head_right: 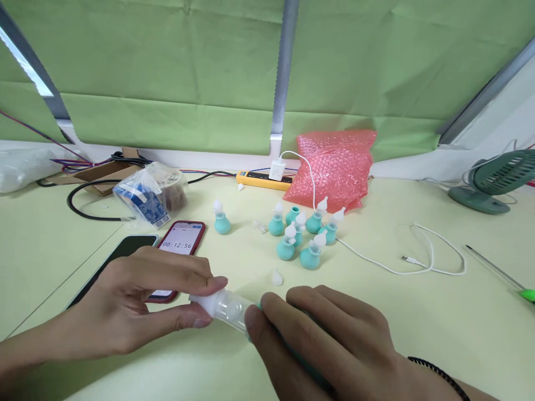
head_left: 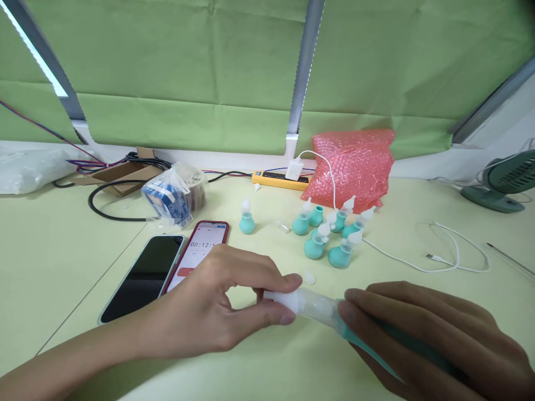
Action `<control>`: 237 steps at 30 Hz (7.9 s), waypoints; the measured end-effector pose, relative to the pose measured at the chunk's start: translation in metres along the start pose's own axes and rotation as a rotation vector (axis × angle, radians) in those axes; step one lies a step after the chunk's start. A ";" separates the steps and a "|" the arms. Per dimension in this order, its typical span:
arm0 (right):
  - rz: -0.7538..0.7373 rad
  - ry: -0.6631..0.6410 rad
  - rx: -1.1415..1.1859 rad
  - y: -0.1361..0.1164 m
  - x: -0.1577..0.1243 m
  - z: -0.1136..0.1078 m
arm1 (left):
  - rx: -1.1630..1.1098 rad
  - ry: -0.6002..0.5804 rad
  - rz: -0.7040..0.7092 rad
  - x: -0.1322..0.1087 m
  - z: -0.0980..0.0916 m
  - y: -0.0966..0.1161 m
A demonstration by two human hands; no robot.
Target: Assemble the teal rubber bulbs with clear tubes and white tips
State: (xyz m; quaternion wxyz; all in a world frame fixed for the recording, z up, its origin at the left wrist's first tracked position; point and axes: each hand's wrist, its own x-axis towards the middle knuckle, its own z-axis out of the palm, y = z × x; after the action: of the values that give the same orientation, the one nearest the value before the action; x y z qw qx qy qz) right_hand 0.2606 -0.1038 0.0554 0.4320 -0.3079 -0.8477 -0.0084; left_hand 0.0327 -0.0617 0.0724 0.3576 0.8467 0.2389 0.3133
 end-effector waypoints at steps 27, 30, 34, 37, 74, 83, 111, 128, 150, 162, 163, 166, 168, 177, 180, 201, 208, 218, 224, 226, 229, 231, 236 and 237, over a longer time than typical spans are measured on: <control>0.075 -0.007 0.106 0.002 0.005 0.019 | 0.122 0.041 0.209 -0.004 0.001 -0.002; 0.072 -0.014 0.124 0.002 0.006 0.021 | 0.128 0.034 0.200 -0.003 0.001 -0.003; 0.087 -0.031 0.159 0.002 0.006 0.020 | 0.059 -0.014 0.151 -0.001 -0.001 -0.003; 0.080 -0.040 0.161 0.001 0.005 0.019 | 0.050 -0.027 0.131 0.000 -0.002 -0.002; 0.113 0.043 0.295 0.003 0.006 0.035 | 0.142 0.034 0.019 0.001 0.000 -0.001; 0.138 -0.069 0.216 0.002 -0.003 0.046 | 0.027 0.176 -0.155 0.005 -0.015 -0.004; 0.243 -0.762 -0.388 0.034 -0.004 0.056 | 0.745 0.164 -0.194 0.023 -0.023 -0.081; 0.190 -0.840 -0.351 0.046 -0.014 0.059 | 1.127 -0.548 -0.195 0.002 -0.018 -0.029; 0.222 -0.615 -0.408 0.047 0.005 0.083 | 1.122 -0.533 0.086 0.004 0.007 -0.062; 0.342 -0.697 -0.604 0.081 0.045 0.135 | 1.116 -0.610 0.094 -0.010 0.010 -0.038; 0.343 -0.690 -0.593 0.081 0.045 0.137 | 1.116 -0.603 0.106 -0.009 0.012 -0.037; 0.335 -0.670 -0.532 0.077 0.042 0.136 | 1.072 -0.520 0.141 -0.004 0.015 -0.036; 0.321 -0.661 -0.463 0.072 0.037 0.132 | 0.974 -0.365 0.131 0.000 0.015 -0.039; 0.657 -0.321 0.659 0.033 0.023 0.082 | 0.262 0.184 -0.200 0.009 -0.001 -0.026; 0.850 -0.219 1.028 0.017 0.030 0.064 | 0.226 0.189 -0.185 0.004 -0.003 -0.008; 1.245 -0.110 1.552 -0.016 0.032 0.043 | 0.193 0.312 0.196 -0.006 0.010 0.001; 1.269 -0.082 1.575 -0.018 0.031 0.041 | 0.232 0.324 0.212 -0.006 0.011 0.004; 1.245 -0.077 1.586 -0.018 0.029 0.043 | 0.303 0.430 0.248 -0.010 0.017 0.003; 1.241 -0.098 1.599 -0.018 0.029 0.043 | 0.404 0.402 0.348 -0.010 0.016 0.004; 1.251 -0.093 1.594 -0.019 0.029 0.043 | 0.452 0.374 0.367 -0.011 0.015 0.005; 1.249 -0.106 1.586 -0.019 0.029 0.043 | 0.541 0.364 0.406 -0.012 0.015 0.006; 1.243 -0.120 1.581 -0.020 0.029 0.043 | 0.594 0.370 0.420 -0.012 0.016 0.005; 1.241 -0.127 1.565 -0.020 0.031 0.041 | 0.670 0.379 0.428 -0.011 0.018 0.004; 1.241 -0.127 1.562 -0.021 0.031 0.041 | 0.666 0.381 0.425 -0.010 0.018 0.004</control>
State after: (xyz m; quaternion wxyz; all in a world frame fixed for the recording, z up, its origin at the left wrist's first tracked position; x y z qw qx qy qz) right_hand 0.2063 -0.0932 0.0579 0.3952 -0.3258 -0.3262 0.7945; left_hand 0.0392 -0.0791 0.0617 -0.0580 0.8732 0.2089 0.4364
